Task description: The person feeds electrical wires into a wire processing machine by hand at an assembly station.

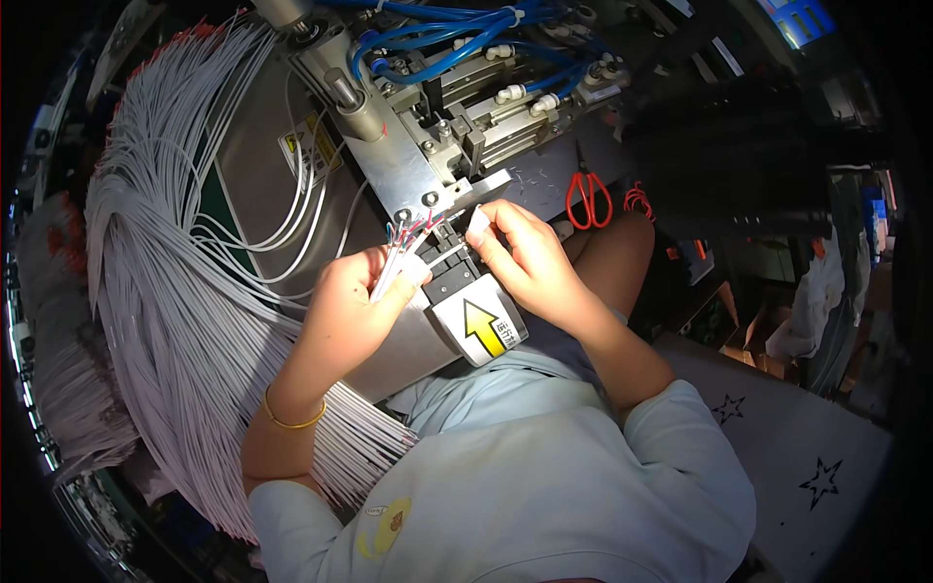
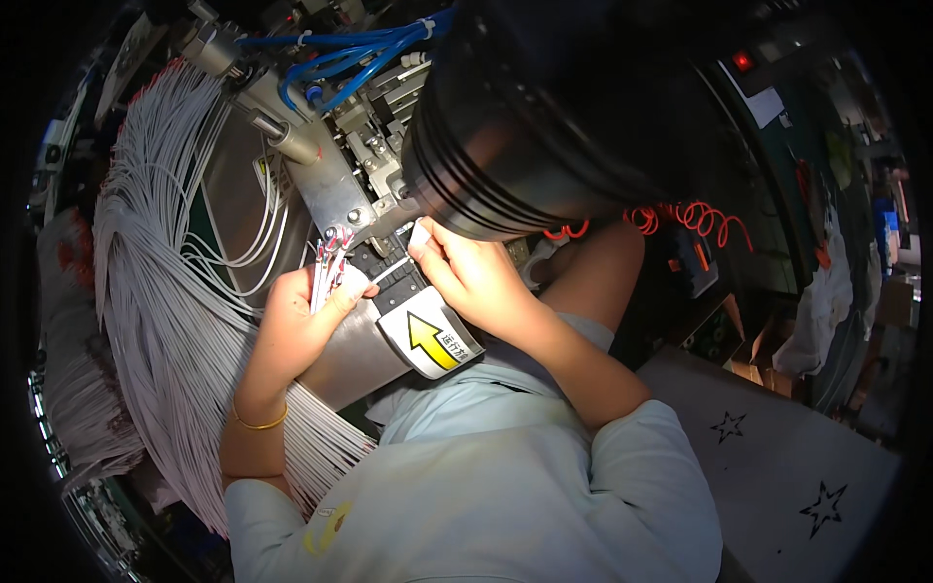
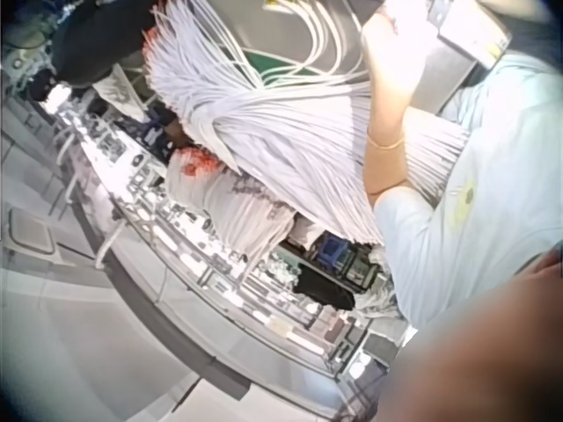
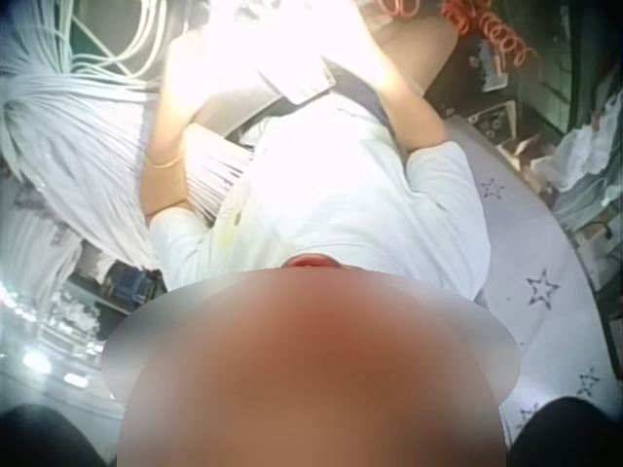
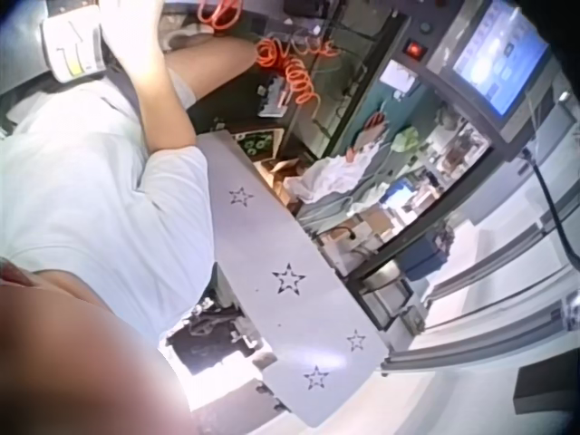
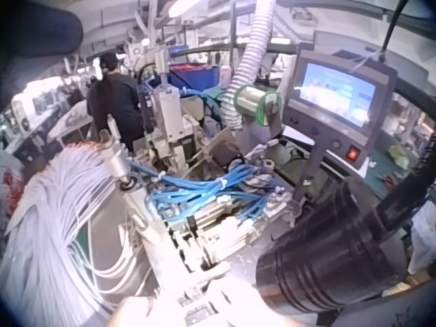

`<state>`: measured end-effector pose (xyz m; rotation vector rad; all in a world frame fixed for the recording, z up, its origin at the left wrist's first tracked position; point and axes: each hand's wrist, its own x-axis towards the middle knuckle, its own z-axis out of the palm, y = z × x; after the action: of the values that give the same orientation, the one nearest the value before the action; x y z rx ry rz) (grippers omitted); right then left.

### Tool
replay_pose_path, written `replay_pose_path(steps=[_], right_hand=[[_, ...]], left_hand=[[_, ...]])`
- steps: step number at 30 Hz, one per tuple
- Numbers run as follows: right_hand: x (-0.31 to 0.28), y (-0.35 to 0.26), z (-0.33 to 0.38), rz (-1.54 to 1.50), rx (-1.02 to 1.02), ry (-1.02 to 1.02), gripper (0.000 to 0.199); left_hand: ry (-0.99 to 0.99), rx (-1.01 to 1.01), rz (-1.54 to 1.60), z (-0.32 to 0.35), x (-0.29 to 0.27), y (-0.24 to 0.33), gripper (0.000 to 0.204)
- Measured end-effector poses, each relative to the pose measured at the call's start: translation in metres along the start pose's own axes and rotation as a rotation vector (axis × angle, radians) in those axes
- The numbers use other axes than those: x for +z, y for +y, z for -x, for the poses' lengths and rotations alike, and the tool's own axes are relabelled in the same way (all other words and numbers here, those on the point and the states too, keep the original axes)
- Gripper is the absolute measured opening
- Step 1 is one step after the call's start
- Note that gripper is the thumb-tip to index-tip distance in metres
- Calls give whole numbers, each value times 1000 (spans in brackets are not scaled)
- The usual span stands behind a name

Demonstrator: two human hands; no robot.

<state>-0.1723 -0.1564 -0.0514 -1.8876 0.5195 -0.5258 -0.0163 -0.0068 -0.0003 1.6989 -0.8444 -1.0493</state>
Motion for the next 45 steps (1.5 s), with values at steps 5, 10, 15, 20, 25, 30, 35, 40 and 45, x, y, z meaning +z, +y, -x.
replay_pose_path(steps=[5, 10, 15, 20, 25, 30, 35, 40, 45], right_hand=[[0, -2, -1, -4, 13, -21, 10], [-2, -7, -1, -82, 129, -53, 11], [2, -10, 2, 131, -37, 122, 12], [8, -28, -2, 75, -289, 74, 12], [8, -27, -1, -53, -350, -33, 13], [5, -30, -1, -100, -361, -66, 16], [3, -30, -2, -68, -426, -51, 15], [4, -36, 2, -132, -302, -59, 12], [1, -43, 3, -153, -194, -67, 9]], left_hand=[[-21, -11, -103, -1, -4, 4, 15], [-10, -29, -143, 1, -4, 5, 16], [-64, -127, -169, 2, -4, 20, 18], [-100, -125, -122, 3, -4, 14, 19], [-93, -3, -178, 5, -3, 12, 19], [-149, -52, 37, 8, -2, 15, 16], [-167, -82, 63, 9, 0, 23, 15], [-113, -3, 36, 8, 3, 8, 13], [-104, -82, 4, 7, 3, 22, 12]])
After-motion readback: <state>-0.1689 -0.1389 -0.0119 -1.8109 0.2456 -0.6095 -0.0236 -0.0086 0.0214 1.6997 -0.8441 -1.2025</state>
